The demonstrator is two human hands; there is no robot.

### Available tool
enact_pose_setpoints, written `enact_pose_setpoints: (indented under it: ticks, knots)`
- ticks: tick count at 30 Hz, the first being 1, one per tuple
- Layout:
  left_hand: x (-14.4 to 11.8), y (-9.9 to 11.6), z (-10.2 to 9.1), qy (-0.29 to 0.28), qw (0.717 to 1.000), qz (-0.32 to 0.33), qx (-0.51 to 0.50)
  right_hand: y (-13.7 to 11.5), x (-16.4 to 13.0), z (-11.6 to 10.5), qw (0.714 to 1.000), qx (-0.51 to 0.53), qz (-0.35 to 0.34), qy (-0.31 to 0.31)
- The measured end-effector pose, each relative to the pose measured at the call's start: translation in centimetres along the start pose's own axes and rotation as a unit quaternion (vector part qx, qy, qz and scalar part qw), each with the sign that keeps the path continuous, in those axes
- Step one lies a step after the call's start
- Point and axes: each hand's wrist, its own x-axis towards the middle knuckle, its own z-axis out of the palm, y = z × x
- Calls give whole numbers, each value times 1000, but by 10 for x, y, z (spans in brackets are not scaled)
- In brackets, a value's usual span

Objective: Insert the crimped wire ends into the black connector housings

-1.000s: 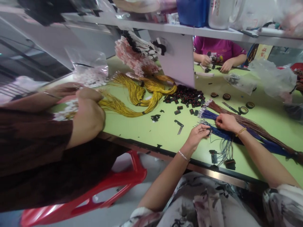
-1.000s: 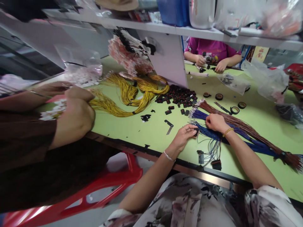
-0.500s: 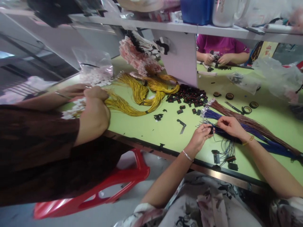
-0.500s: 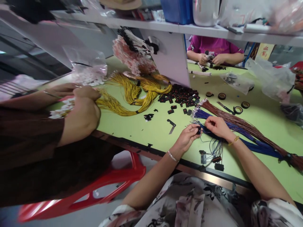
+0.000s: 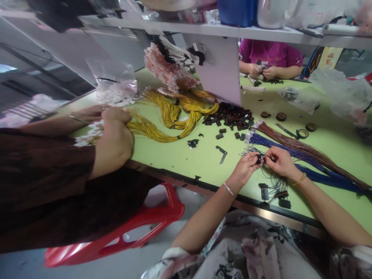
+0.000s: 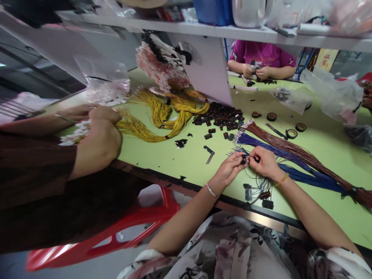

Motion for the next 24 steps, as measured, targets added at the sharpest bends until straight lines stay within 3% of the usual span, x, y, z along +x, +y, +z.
enact_pose_setpoints:
  ticks: [13,24]
  knots:
    - [0,0,-1,12,1000,3,24,-4,0,0,999,-42,2,-3]
    - [0,-2,-1,44,998,3,53,1,-1,6,1000,-4,4,-12]
